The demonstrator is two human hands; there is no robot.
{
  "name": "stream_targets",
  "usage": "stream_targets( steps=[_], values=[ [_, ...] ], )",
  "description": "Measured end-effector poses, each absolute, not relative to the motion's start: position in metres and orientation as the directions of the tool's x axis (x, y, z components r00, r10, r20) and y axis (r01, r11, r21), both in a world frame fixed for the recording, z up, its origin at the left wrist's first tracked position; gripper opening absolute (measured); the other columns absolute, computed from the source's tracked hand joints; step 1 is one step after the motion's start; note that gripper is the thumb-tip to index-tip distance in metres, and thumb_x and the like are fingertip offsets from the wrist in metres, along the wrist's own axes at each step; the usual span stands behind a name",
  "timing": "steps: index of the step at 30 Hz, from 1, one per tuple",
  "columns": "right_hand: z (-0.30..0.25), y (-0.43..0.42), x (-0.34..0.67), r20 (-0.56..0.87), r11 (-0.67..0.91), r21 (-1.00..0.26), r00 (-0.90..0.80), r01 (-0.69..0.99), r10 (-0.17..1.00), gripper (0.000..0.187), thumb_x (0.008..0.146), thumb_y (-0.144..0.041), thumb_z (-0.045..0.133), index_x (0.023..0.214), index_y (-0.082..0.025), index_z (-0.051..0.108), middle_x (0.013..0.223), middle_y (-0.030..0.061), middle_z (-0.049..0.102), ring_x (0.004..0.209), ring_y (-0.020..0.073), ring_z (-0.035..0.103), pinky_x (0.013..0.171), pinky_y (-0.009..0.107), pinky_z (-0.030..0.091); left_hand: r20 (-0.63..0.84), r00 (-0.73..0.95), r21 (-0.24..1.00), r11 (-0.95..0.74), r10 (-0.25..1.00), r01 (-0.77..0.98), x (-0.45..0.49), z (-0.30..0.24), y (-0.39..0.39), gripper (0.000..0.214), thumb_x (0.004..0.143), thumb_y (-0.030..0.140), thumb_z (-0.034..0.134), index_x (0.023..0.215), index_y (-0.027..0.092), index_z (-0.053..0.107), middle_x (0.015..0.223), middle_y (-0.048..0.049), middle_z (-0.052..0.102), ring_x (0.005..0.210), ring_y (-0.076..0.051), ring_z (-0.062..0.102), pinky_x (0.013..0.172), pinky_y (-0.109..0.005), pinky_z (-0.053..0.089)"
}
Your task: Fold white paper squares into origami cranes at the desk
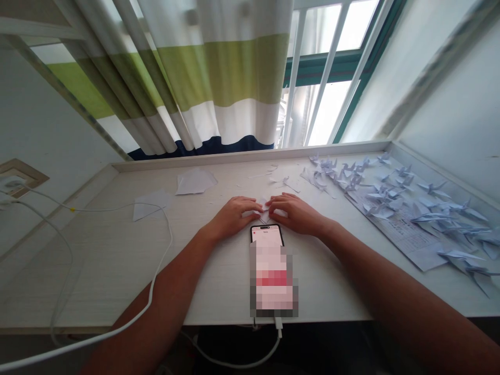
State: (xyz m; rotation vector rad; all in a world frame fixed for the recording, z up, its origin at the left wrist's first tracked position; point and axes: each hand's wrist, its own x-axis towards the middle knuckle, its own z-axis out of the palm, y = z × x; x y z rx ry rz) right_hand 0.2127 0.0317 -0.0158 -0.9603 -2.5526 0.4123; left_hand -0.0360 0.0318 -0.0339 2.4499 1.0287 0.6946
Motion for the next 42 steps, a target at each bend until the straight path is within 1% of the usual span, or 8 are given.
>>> stream_targets(
  steps=[7, 12, 17, 24, 28, 33, 38, 42],
  values=[
    [-0.022, 0.037, 0.219, 0.203, 0.678, -0.497, -0.687, 0.541, 0.697, 0.033, 0.096, -0.033, 0.066, 0.128, -0.027, 0.074, 0.129, 0.0112, 0.072, 0.123, 0.0327, 0.065, 0.109, 0.055, 0.046, 0.298, 0.583, 0.585, -0.627, 0.756, 0.514, -0.036, -0.039, 0.031, 0.029, 0.093, 0.031, 0.070, 0.121, 0.026, 0.077, 0.130, -0.0072, 0.074, 0.125, -0.025, 0.065, 0.113, -0.045, 0.046],
    [-0.025, 0.041, 0.218, 0.216, 0.672, -0.506, -0.675, 0.540, 0.705, 0.023, 0.097, -0.031, 0.067, 0.115, -0.028, 0.080, 0.122, 0.0091, 0.075, 0.116, 0.0294, 0.068, 0.105, 0.049, 0.050, 0.231, 0.478, 0.672, -0.495, 0.847, 0.552, -0.032, -0.035, 0.028, 0.025, 0.088, 0.034, 0.075, 0.111, 0.024, 0.080, 0.126, -0.0075, 0.075, 0.122, -0.025, 0.065, 0.113, -0.045, 0.047],
    [-0.027, 0.041, 0.213, 0.306, 0.686, -0.488, -0.631, 0.539, 0.713, 0.017, 0.098, -0.030, 0.066, 0.100, -0.026, 0.082, 0.115, 0.0076, 0.078, 0.110, 0.0275, 0.070, 0.099, 0.043, 0.053, 0.202, 0.472, 0.698, -0.464, 0.858, 0.546, -0.032, -0.032, 0.027, 0.028, 0.085, 0.033, 0.078, 0.113, 0.025, 0.080, 0.127, -0.0071, 0.074, 0.124, -0.026, 0.064, 0.115, -0.045, 0.046],
    [-0.024, 0.038, 0.208, 0.296, 0.608, -0.497, -0.537, 0.619, 0.790, 0.021, 0.102, -0.031, 0.058, 0.101, -0.021, 0.077, 0.101, 0.0089, 0.080, 0.094, 0.0257, 0.072, 0.088, 0.039, 0.053, 0.258, 0.433, 0.707, -0.475, 0.864, 0.524, -0.028, -0.036, 0.029, 0.017, 0.087, 0.032, 0.076, 0.102, 0.027, 0.082, 0.117, -0.0047, 0.078, 0.118, -0.025, 0.067, 0.110, -0.043, 0.049],
    [-0.023, 0.037, 0.207, 0.286, 0.608, -0.479, -0.542, 0.634, 0.790, 0.021, 0.102, -0.032, 0.058, 0.100, -0.020, 0.075, 0.100, 0.0100, 0.079, 0.095, 0.0270, 0.071, 0.089, 0.041, 0.052, 0.284, 0.427, 0.701, -0.490, 0.858, 0.518, -0.026, -0.038, 0.031, 0.013, 0.091, 0.028, 0.071, 0.100, 0.026, 0.081, 0.112, -0.0043, 0.079, 0.114, -0.024, 0.068, 0.107, -0.042, 0.050],
    [-0.023, 0.037, 0.208, 0.284, 0.618, -0.533, -0.566, 0.578, 0.774, 0.024, 0.101, -0.040, 0.060, 0.095, -0.022, 0.074, 0.101, 0.0085, 0.078, 0.098, 0.0261, 0.070, 0.091, 0.041, 0.052, 0.305, 0.413, 0.674, -0.501, 0.858, 0.542, -0.024, -0.038, 0.030, 0.013, 0.093, 0.028, 0.067, 0.097, 0.025, 0.079, 0.109, -0.0046, 0.079, 0.110, -0.024, 0.069, 0.104, -0.040, 0.050],
    [-0.025, 0.038, 0.206, 0.273, 0.617, -0.486, -0.564, 0.619, 0.780, 0.015, 0.093, -0.035, 0.070, 0.098, -0.021, 0.073, 0.109, 0.0102, 0.077, 0.104, 0.0290, 0.068, 0.095, 0.044, 0.050, 0.261, 0.339, 0.661, -0.423, 0.904, 0.619, -0.020, -0.035, 0.029, 0.015, 0.094, 0.031, 0.064, 0.094, 0.023, 0.077, 0.106, -0.0056, 0.078, 0.104, -0.024, 0.069, 0.099, -0.040, 0.051],
    [-0.025, 0.038, 0.201, 0.267, 0.543, -0.549, -0.482, 0.636, 0.835, 0.012, 0.093, -0.032, 0.069, 0.092, -0.021, 0.073, 0.101, 0.0076, 0.077, 0.099, 0.0263, 0.068, 0.092, 0.040, 0.050, 0.267, 0.296, 0.647, -0.398, 0.917, 0.651, -0.016, -0.035, 0.030, 0.013, 0.094, 0.031, 0.063, 0.093, 0.023, 0.073, 0.100, -0.0052, 0.077, 0.098, -0.024, 0.068, 0.094, -0.040, 0.051]
  ],
)
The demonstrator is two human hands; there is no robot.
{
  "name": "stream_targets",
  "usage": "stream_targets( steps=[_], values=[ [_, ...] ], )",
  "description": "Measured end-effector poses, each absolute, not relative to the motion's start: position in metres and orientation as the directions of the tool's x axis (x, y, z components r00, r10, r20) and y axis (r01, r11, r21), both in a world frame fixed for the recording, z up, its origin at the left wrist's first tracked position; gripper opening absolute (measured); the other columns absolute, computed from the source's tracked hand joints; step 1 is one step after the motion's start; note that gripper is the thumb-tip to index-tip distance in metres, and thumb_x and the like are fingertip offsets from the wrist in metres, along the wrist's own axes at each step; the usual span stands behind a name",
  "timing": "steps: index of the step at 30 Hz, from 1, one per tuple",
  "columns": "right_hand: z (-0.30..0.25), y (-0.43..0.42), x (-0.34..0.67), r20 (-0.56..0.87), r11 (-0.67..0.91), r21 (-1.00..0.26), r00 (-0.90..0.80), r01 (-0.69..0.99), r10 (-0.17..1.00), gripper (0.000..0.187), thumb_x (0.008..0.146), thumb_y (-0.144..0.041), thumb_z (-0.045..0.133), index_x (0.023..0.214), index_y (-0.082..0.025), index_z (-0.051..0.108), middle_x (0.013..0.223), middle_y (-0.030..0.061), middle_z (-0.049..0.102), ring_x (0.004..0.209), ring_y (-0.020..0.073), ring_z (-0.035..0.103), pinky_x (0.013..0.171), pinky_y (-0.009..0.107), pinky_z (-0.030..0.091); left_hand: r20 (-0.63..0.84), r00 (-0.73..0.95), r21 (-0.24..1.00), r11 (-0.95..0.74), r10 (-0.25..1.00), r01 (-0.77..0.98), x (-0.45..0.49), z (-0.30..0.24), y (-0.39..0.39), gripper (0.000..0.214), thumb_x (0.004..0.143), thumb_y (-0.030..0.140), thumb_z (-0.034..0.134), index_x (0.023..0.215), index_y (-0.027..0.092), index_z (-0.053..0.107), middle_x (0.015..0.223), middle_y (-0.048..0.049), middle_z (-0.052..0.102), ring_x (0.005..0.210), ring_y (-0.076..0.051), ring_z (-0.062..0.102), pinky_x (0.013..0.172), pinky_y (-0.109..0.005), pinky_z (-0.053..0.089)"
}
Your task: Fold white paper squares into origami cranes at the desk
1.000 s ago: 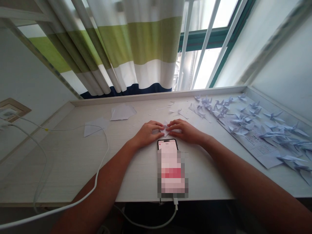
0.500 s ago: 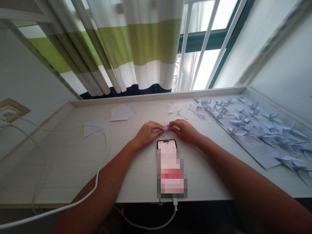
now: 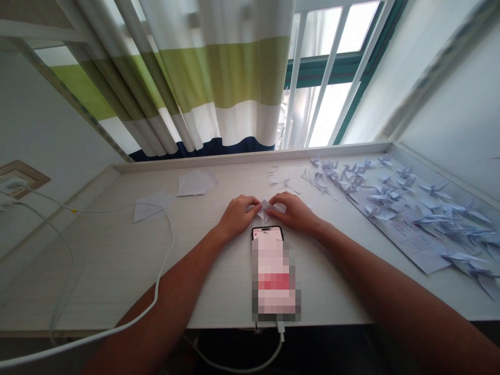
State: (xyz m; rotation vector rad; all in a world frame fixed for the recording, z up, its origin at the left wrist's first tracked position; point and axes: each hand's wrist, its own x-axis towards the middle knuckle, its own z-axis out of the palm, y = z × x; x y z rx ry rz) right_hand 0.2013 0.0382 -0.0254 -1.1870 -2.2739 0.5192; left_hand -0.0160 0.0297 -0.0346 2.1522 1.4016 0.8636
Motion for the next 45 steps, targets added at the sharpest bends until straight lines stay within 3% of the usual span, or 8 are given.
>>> stream_targets(
  steps=[6, 14, 18, 24, 33, 37, 40, 45],
  values=[
    [-0.026, 0.039, 0.195, 0.226, 0.410, -0.630, -0.349, 0.660, 0.910, 0.014, 0.093, -0.027, 0.067, 0.087, -0.019, 0.076, 0.094, 0.0070, 0.077, 0.092, 0.0232, 0.068, 0.086, 0.036, 0.050, 0.279, 0.271, 0.697, -0.389, 0.921, 0.603, -0.014, -0.037, 0.030, 0.008, 0.093, 0.030, 0.065, 0.098, 0.023, 0.064, 0.097, -0.0033, 0.074, 0.092, -0.021, 0.069, 0.089, -0.036, 0.052],
    [-0.026, 0.040, 0.191, 0.253, 0.382, -0.641, -0.286, 0.666, 0.924, 0.005, 0.085, -0.024, 0.072, 0.086, -0.020, 0.074, 0.094, 0.0067, 0.078, 0.089, 0.0228, 0.070, 0.084, 0.036, 0.052, 0.292, 0.349, 0.588, -0.455, 0.891, 0.669, -0.012, -0.034, 0.031, 0.015, 0.095, 0.022, 0.057, 0.094, 0.024, 0.072, 0.092, -0.0038, 0.074, 0.087, -0.021, 0.067, 0.082, -0.033, 0.052],
    [-0.026, 0.041, 0.187, 0.253, 0.339, -0.738, -0.227, 0.583, 0.941, 0.003, 0.082, -0.022, 0.072, 0.084, -0.019, 0.073, 0.087, 0.0053, 0.078, 0.081, 0.0208, 0.072, 0.075, 0.032, 0.053, 0.282, 0.348, 0.641, -0.445, 0.894, 0.625, -0.009, -0.032, 0.032, 0.017, 0.090, 0.023, 0.065, 0.103, 0.024, 0.077, 0.094, -0.0033, 0.077, 0.082, -0.019, 0.067, 0.080, -0.032, 0.054],
    [-0.029, 0.041, 0.183, 0.219, 0.279, -0.771, -0.173, 0.572, 0.960, 0.012, 0.078, -0.018, 0.073, 0.089, -0.019, 0.071, 0.086, 0.0043, 0.077, 0.082, 0.0211, 0.072, 0.078, 0.033, 0.053, 0.182, 0.219, 0.755, -0.278, 0.959, 0.594, -0.002, -0.027, 0.033, 0.011, 0.084, 0.019, 0.070, 0.090, 0.020, 0.078, 0.083, -0.0021, 0.078, 0.072, -0.017, 0.068, 0.074, -0.029, 0.054],
    [-0.036, 0.042, 0.181, 0.363, 0.428, -0.577, -0.250, 0.696, 0.897, 0.007, 0.085, -0.019, 0.070, 0.079, -0.021, 0.068, 0.091, 0.0059, 0.071, 0.090, 0.0246, 0.064, 0.084, 0.039, 0.050, 0.212, 0.185, 0.710, -0.281, 0.960, 0.645, -0.002, -0.031, 0.036, 0.013, 0.082, 0.019, 0.070, 0.089, 0.022, 0.079, 0.089, -0.0029, 0.078, 0.071, -0.017, 0.068, 0.074, -0.031, 0.055],
    [-0.027, 0.034, 0.180, 0.473, 0.609, -0.417, -0.411, 0.675, 0.779, 0.013, 0.094, -0.018, 0.062, 0.091, -0.021, 0.074, 0.102, 0.0096, 0.074, 0.102, 0.0276, 0.064, 0.095, 0.045, 0.050, 0.174, 0.194, 0.690, -0.260, 0.965, 0.675, -0.003, -0.030, 0.037, 0.012, 0.083, 0.024, 0.070, 0.090, 0.022, 0.080, 0.084, -0.0033, 0.078, 0.075, -0.019, 0.068, 0.073, -0.032, 0.054],
    [-0.016, 0.022, 0.180, 0.374, 0.717, -0.305, -0.614, 0.626, 0.695, 0.019, 0.099, -0.025, 0.059, 0.103, -0.020, 0.076, 0.111, 0.0113, 0.077, 0.110, 0.0304, 0.067, 0.101, 0.051, 0.049, 0.159, 0.159, 0.725, -0.224, 0.974, 0.651, -0.004, -0.030, 0.036, 0.012, 0.083, 0.026, 0.070, 0.088, 0.020, 0.079, 0.081, -0.0035, 0.077, 0.072, -0.018, 0.067, 0.068, -0.030, 0.052],
    [-0.010, 0.011, 0.184, 0.280, 0.706, -0.344, -0.650, 0.619, 0.706, 0.029, 0.103, -0.034, 0.057, 0.125, -0.025, 0.073, 0.135, 0.0087, 0.071, 0.125, 0.0304, 0.067, 0.110, 0.054, 0.050, 0.166, 0.114, 0.755, -0.200, 0.980, 0.625, -0.003, -0.034, 0.037, 0.013, 0.083, 0.024, 0.068, 0.088, 0.021, 0.080, 0.081, -0.0037, 0.078, 0.075, -0.019, 0.070, 0.072, -0.030, 0.054]
  ],
)
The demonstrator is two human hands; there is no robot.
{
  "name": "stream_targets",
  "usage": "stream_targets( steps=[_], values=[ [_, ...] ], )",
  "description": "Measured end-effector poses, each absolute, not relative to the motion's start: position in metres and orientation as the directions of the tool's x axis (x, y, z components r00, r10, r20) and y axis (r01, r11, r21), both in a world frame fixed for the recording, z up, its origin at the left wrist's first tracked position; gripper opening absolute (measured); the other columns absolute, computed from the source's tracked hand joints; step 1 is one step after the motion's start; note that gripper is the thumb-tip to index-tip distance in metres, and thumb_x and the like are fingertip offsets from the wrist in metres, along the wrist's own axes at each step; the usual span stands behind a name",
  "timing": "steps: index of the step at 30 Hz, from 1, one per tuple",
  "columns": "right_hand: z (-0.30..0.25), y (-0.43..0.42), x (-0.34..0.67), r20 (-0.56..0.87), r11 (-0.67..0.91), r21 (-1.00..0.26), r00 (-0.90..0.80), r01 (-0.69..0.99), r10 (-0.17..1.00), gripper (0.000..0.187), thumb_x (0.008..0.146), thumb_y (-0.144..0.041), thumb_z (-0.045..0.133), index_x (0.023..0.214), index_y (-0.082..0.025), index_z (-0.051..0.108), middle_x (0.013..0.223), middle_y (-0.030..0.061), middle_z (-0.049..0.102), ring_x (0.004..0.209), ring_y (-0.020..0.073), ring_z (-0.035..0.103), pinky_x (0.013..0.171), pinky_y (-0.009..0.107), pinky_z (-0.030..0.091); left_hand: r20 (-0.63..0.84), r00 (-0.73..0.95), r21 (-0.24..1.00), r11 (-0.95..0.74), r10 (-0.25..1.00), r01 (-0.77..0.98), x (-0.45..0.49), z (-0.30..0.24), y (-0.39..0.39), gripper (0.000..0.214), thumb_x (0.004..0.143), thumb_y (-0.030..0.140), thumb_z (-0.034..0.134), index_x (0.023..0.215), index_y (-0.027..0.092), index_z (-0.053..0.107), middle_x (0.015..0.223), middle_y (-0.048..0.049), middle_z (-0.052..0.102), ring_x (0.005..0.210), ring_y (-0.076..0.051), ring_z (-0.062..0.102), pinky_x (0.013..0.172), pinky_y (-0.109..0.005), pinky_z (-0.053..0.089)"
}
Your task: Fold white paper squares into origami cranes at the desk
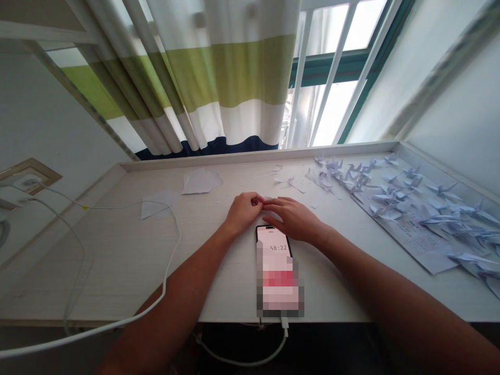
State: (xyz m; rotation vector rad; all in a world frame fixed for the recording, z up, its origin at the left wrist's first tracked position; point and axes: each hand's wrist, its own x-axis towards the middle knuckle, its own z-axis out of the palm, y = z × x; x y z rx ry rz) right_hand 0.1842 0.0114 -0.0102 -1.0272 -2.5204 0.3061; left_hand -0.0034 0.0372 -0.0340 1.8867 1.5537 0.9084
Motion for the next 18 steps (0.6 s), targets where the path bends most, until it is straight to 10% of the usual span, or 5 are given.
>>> stream_targets(
  steps=[11, 18],
  values=[
    [-0.014, 0.018, 0.190, 0.236, 0.708, -0.311, -0.670, 0.634, 0.704, 0.026, 0.104, -0.027, 0.055, 0.115, -0.025, 0.078, 0.137, 0.0096, 0.071, 0.132, 0.0282, 0.065, 0.119, 0.056, 0.042, 0.245, 0.201, 0.550, -0.307, 0.948, 0.777, -0.007, -0.031, 0.032, 0.019, 0.090, 0.027, 0.063, 0.094, 0.024, 0.082, 0.094, -0.0076, 0.078, 0.098, -0.027, 0.068, 0.092, -0.040, 0.055],
    [-0.016, 0.025, 0.202, 0.278, 0.760, -0.295, -0.709, 0.579, 0.648, 0.028, 0.105, -0.026, 0.051, 0.112, -0.025, 0.079, 0.135, 0.0077, 0.073, 0.130, 0.0267, 0.065, 0.120, 0.056, 0.039, 0.335, 0.508, 0.309, -0.602, 0.793, 0.736, -0.023, -0.024, 0.032, 0.020, 0.096, 0.030, 0.061, 0.093, 0.027, 0.080, 0.140, -0.0042, 0.066, 0.139, -0.031, 0.048, 0.116, -0.054, 0.038]
  ],
)
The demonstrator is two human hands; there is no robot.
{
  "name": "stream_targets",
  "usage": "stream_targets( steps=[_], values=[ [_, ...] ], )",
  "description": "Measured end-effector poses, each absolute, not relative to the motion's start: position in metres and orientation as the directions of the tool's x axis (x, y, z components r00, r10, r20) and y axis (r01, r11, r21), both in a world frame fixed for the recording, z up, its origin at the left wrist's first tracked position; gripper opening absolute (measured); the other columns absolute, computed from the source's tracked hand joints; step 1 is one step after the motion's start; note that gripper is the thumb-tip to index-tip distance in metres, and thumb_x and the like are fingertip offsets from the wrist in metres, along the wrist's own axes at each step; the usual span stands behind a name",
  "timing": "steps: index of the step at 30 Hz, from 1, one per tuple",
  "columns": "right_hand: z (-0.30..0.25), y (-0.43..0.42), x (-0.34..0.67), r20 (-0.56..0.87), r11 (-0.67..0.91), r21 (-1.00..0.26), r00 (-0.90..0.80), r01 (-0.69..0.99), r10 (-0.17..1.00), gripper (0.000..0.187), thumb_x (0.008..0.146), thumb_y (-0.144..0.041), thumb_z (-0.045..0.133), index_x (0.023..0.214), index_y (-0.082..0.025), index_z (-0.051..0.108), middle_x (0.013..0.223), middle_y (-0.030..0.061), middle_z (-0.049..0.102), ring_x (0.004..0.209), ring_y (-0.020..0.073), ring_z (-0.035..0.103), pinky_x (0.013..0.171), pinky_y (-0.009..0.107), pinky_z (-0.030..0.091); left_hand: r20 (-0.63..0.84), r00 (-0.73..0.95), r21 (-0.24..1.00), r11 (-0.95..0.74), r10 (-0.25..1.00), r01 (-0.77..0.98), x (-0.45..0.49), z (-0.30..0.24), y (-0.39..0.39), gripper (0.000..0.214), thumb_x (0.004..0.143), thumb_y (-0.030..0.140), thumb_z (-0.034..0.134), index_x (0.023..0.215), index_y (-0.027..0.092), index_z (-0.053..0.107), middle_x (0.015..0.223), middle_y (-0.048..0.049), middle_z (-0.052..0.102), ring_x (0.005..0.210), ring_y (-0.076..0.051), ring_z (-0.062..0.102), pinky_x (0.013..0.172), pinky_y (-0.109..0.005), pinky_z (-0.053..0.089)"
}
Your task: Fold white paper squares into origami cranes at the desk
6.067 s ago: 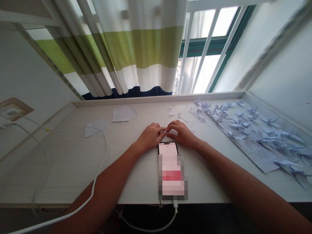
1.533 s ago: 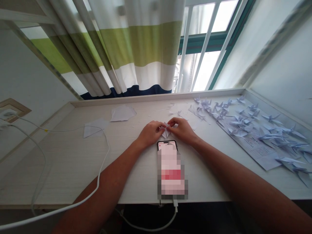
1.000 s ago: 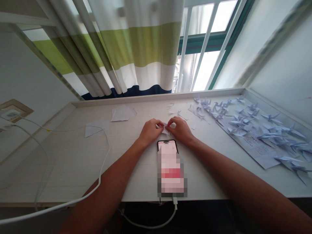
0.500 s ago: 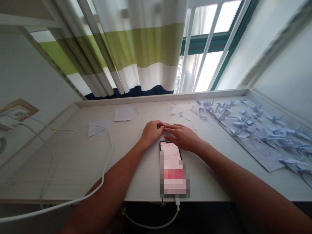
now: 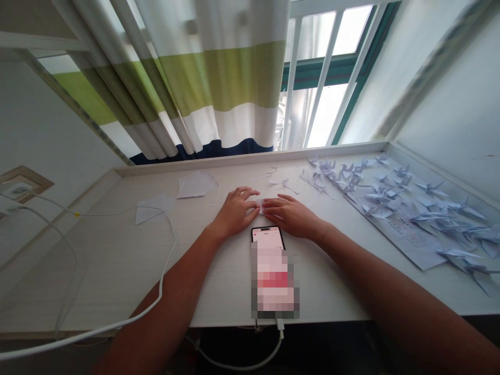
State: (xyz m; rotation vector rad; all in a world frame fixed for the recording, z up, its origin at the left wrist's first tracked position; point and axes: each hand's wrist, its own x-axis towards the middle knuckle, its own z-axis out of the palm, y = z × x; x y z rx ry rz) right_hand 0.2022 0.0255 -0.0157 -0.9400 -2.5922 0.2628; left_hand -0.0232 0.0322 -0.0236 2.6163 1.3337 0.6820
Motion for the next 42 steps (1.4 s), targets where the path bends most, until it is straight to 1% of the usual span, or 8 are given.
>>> stream_targets(
  steps=[6, 12, 21, 25, 30, 36, 39, 42],
  values=[
    [-0.013, 0.027, 0.207, 0.284, 0.747, -0.212, -0.692, 0.630, 0.664, 0.024, 0.103, -0.028, 0.056, 0.108, -0.022, 0.079, 0.127, 0.0087, 0.076, 0.130, 0.0318, 0.062, 0.117, 0.057, 0.039, 0.278, 0.620, 0.379, -0.677, 0.734, 0.631, -0.031, -0.024, 0.035, 0.016, 0.095, 0.033, 0.065, 0.103, 0.026, 0.077, 0.131, -0.0062, 0.072, 0.130, -0.027, 0.060, 0.114, -0.049, 0.041],
    [-0.014, 0.027, 0.209, 0.270, 0.750, -0.226, -0.700, 0.622, 0.661, 0.030, 0.106, -0.030, 0.050, 0.119, -0.024, 0.077, 0.129, 0.0077, 0.075, 0.127, 0.0317, 0.063, 0.114, 0.058, 0.039, 0.254, 0.583, 0.376, -0.634, 0.772, 0.676, -0.032, -0.026, 0.037, 0.025, 0.097, 0.037, 0.063, 0.113, 0.026, 0.077, 0.124, -0.0074, 0.074, 0.121, -0.026, 0.063, 0.110, -0.047, 0.045],
    [-0.017, 0.029, 0.210, 0.254, 0.749, -0.230, -0.705, 0.621, 0.663, 0.030, 0.105, -0.035, 0.054, 0.119, -0.021, 0.077, 0.131, 0.0081, 0.074, 0.128, 0.0320, 0.060, 0.113, 0.053, 0.039, 0.284, 0.579, 0.346, -0.644, 0.765, 0.682, -0.039, -0.031, 0.044, 0.022, 0.099, 0.037, 0.062, 0.096, 0.025, 0.080, 0.111, -0.0050, 0.078, 0.111, -0.024, 0.066, 0.102, -0.044, 0.046],
    [-0.021, 0.031, 0.206, 0.281, 0.739, -0.232, -0.684, 0.632, 0.673, 0.026, 0.102, -0.038, 0.060, 0.112, -0.023, 0.078, 0.123, 0.0082, 0.076, 0.122, 0.0313, 0.062, 0.110, 0.052, 0.040, 0.282, 0.600, 0.354, -0.663, 0.748, 0.660, -0.041, -0.031, 0.046, 0.021, 0.099, 0.036, 0.062, 0.091, 0.025, 0.078, 0.111, -0.0038, 0.078, 0.113, -0.025, 0.065, 0.104, -0.045, 0.046],
    [-0.025, 0.033, 0.195, 0.303, 0.647, -0.351, -0.571, 0.677, 0.763, 0.018, 0.101, -0.028, 0.061, 0.099, -0.020, 0.077, 0.110, 0.0092, 0.079, 0.111, 0.0293, 0.066, 0.102, 0.047, 0.045, 0.283, 0.535, 0.487, -0.600, 0.796, 0.635, -0.036, -0.031, 0.044, 0.018, 0.099, 0.031, 0.061, 0.093, 0.024, 0.076, 0.109, -0.0046, 0.077, 0.110, -0.024, 0.066, 0.103, -0.043, 0.048],
    [-0.025, 0.033, 0.188, 0.317, 0.550, -0.503, -0.450, 0.667, 0.835, 0.011, 0.094, -0.018, 0.065, 0.090, -0.018, 0.075, 0.094, 0.0081, 0.078, 0.095, 0.0261, 0.066, 0.090, 0.041, 0.050, 0.279, 0.410, 0.637, -0.487, 0.868, 0.597, -0.029, -0.035, 0.044, 0.012, 0.090, 0.029, 0.068, 0.082, 0.022, 0.074, 0.102, -0.0043, 0.077, 0.103, -0.024, 0.067, 0.098, -0.041, 0.050],
    [-0.027, 0.035, 0.192, 0.331, 0.563, -0.535, -0.457, 0.630, 0.826, 0.011, 0.092, -0.018, 0.066, 0.085, -0.019, 0.075, 0.093, 0.0081, 0.075, 0.097, 0.0262, 0.064, 0.092, 0.042, 0.050, 0.258, 0.375, 0.683, -0.442, 0.891, 0.582, -0.029, -0.035, 0.044, 0.011, 0.088, 0.029, 0.070, 0.080, 0.023, 0.073, 0.102, -0.0042, 0.078, 0.104, -0.024, 0.067, 0.099, -0.040, 0.049],
    [-0.031, 0.037, 0.198, 0.350, 0.598, -0.524, -0.487, 0.606, 0.800, 0.011, 0.093, -0.025, 0.070, 0.085, -0.021, 0.076, 0.103, 0.0090, 0.073, 0.109, 0.0292, 0.060, 0.101, 0.048, 0.048, 0.245, 0.425, 0.659, -0.471, 0.871, 0.586, -0.031, -0.034, 0.044, 0.012, 0.091, 0.030, 0.068, 0.084, 0.023, 0.073, 0.105, -0.0039, 0.077, 0.106, -0.024, 0.065, 0.102, -0.042, 0.047]
  ],
)
